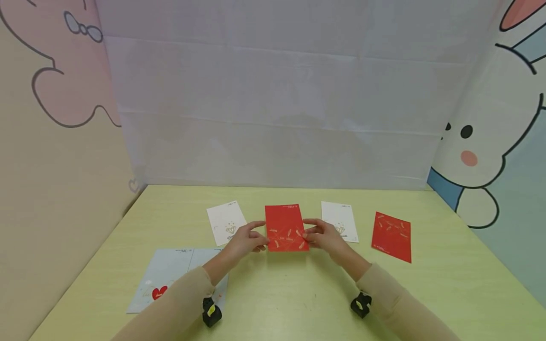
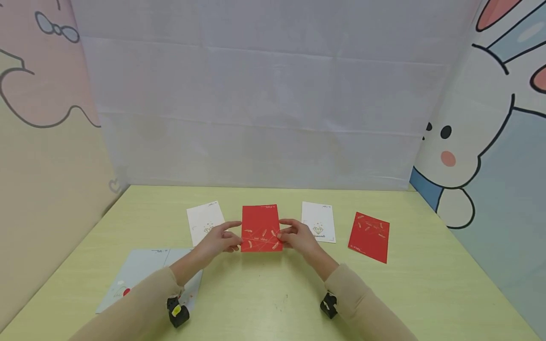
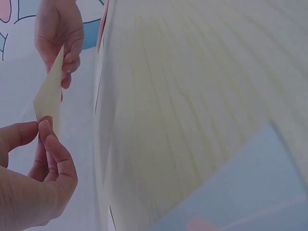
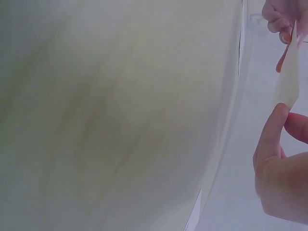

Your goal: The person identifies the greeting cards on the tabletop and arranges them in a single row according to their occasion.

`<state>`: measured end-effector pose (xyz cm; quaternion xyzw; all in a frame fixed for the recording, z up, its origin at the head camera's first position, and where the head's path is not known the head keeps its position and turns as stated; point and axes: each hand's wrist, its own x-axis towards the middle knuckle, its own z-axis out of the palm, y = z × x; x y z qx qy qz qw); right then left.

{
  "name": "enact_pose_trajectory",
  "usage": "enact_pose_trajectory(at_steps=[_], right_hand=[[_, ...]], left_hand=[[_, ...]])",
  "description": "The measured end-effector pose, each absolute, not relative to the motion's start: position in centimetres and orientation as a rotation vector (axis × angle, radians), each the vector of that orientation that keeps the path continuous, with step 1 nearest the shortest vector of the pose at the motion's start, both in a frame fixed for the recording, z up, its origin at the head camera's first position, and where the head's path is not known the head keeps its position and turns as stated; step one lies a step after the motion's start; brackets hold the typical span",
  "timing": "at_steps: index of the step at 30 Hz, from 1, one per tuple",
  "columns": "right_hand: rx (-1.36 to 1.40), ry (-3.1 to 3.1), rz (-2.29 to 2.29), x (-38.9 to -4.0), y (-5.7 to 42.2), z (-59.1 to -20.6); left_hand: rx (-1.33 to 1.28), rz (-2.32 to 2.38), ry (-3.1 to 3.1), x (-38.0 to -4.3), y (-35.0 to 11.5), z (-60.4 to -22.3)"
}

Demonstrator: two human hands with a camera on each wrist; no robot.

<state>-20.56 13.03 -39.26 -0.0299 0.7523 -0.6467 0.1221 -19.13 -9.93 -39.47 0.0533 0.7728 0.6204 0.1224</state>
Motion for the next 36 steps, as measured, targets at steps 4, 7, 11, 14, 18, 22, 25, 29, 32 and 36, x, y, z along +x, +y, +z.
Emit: enact_pose_trajectory(at_steps=[4, 7, 11, 14, 18, 22, 25, 29, 32, 36], right_hand=[[-0.122, 2.143, -1.89, -20.0, 13.1, -39.3], [-0.153, 2.118, -1.88, -19.7, 13.1, -39.4], [-0.189, 2.088, -1.885, -19.2, 13.0, -39.5], [-0.214, 2.073, -1.891, -18.8, 12.9, -39.5], [-0.241, 2.069, -1.89, -18.4, 12.8, -39.5], [-0.249, 2.077, -1.894, -17.9, 12.6, -39.5], [-0.242, 2.094, -1.884, -17.5, 12.5, -39.5], [-0.234, 2.107, -1.869, -17.0, 12.3, -39.5], [-0.23, 2.122, -1.843, -16.7, 12.2, -39.5], [-0.245, 2.151, -1.79, -16.4, 12.0, -39.8]], left_hand=[[0.19, 1.797, 2.272, -18.8, -10.4, -39.5], [0.217, 1.796, 2.287, -18.6, -10.7, -39.5], [0.261, 1.798, 2.293, -18.4, -11.0, -39.8], [0.259, 1.793, 2.305, -18.2, -11.3, -39.8], [0.256, 1.782, 2.328, -17.9, -11.6, -39.7], [0.306, 1.741, 2.366, -17.3, -12.0, -39.7], [0.361, 1.661, 2.43, -16.7, -12.3, -39.7], [0.423, 1.529, 2.54, -16.0, -12.6, -39.7], [0.471, 1.452, 2.607, -15.5, -12.7, -39.6], [0.556, 1.357, 2.684, -14.9, -12.9, -39.4]])
